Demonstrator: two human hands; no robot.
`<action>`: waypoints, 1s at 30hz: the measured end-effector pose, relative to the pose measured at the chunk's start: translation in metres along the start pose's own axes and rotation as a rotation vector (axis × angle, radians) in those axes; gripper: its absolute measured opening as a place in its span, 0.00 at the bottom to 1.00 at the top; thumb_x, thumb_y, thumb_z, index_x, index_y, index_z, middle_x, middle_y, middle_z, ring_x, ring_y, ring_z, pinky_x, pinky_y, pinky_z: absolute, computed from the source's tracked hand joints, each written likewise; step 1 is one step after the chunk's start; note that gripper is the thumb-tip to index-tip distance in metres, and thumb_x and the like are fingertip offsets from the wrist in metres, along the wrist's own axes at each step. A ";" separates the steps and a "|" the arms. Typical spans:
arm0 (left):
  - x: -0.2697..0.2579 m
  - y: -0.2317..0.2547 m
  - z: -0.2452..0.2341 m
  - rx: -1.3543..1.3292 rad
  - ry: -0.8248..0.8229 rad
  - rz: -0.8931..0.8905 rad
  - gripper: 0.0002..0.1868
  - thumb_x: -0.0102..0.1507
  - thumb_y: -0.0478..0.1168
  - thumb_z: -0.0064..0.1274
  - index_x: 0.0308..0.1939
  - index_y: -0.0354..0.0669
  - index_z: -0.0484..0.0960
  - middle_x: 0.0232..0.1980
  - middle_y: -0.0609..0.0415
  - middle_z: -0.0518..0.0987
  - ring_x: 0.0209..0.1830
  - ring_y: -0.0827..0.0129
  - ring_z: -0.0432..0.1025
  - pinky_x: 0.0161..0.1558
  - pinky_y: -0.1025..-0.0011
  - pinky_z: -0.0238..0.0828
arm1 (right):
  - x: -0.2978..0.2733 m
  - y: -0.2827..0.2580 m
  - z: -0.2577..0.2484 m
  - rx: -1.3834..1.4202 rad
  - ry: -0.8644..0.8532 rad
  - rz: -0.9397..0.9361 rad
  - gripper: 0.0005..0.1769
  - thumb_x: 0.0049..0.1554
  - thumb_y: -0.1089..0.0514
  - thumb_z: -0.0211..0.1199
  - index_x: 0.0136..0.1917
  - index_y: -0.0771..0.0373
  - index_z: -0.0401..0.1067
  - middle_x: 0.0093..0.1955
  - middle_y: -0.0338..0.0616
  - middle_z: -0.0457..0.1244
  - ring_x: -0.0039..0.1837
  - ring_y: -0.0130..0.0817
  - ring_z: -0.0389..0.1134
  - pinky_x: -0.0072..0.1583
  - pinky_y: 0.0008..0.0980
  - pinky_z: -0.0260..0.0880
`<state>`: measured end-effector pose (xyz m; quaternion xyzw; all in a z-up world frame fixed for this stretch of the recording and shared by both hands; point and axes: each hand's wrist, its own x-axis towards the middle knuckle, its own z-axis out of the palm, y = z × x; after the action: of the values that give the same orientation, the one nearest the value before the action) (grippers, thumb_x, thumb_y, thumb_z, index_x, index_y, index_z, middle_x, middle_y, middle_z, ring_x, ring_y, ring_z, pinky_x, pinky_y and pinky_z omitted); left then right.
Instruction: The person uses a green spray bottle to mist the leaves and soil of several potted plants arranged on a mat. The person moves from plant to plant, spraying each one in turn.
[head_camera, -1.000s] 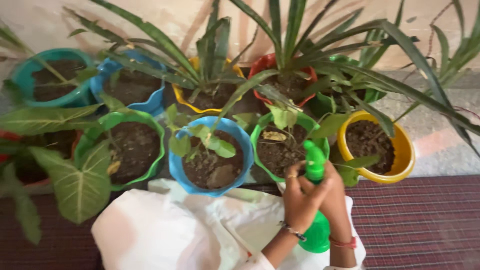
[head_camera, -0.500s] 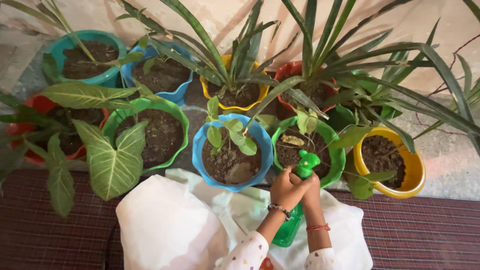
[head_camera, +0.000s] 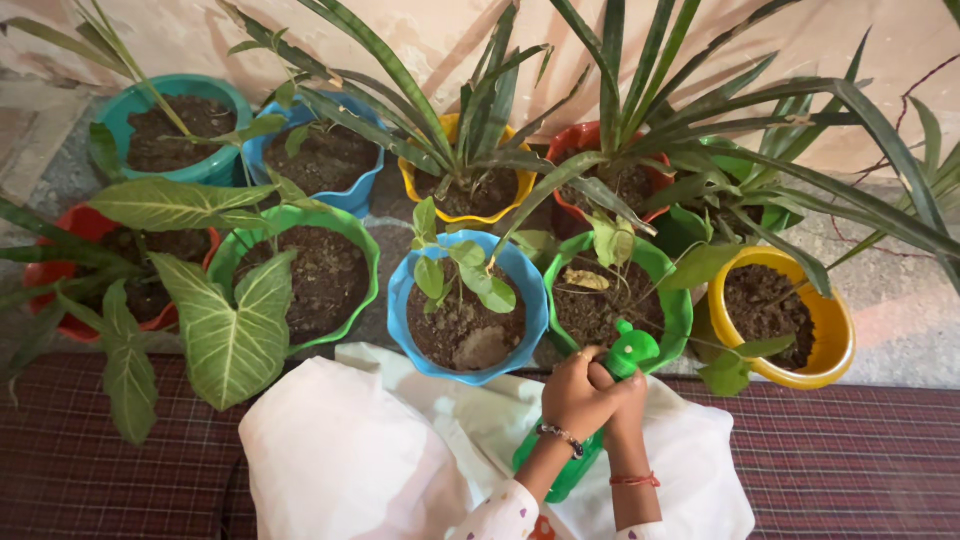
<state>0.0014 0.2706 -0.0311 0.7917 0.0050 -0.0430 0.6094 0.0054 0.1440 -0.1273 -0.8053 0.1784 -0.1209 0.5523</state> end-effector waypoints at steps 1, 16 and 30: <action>0.000 0.000 0.002 0.002 -0.016 0.000 0.34 0.50 0.62 0.63 0.53 0.47 0.83 0.50 0.46 0.84 0.52 0.50 0.77 0.53 0.58 0.73 | -0.002 0.002 -0.002 0.052 0.016 0.013 0.12 0.51 0.59 0.69 0.39 0.68 0.69 0.32 0.36 0.62 0.35 0.25 0.59 0.34 0.32 0.59; -0.004 0.007 0.026 0.100 -0.023 0.280 0.39 0.52 0.61 0.64 0.57 0.35 0.81 0.54 0.41 0.82 0.54 0.48 0.77 0.57 0.56 0.70 | -0.003 0.008 -0.030 0.229 0.127 -0.017 0.12 0.56 0.56 0.67 0.45 0.67 0.70 0.39 0.35 0.63 0.40 0.24 0.61 0.40 0.30 0.63; 0.036 0.023 0.036 -0.075 -0.113 0.223 0.49 0.57 0.67 0.59 0.70 0.35 0.71 0.62 0.34 0.77 0.63 0.43 0.71 0.62 0.55 0.67 | 0.075 -0.024 -0.061 0.193 -0.106 0.005 0.11 0.55 0.59 0.67 0.45 0.70 0.71 0.38 0.39 0.62 0.39 0.29 0.60 0.41 0.33 0.61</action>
<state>0.0366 0.2283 -0.0205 0.7602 -0.1158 -0.0192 0.6389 0.0530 0.0686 -0.0826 -0.7532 0.1384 -0.0934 0.6362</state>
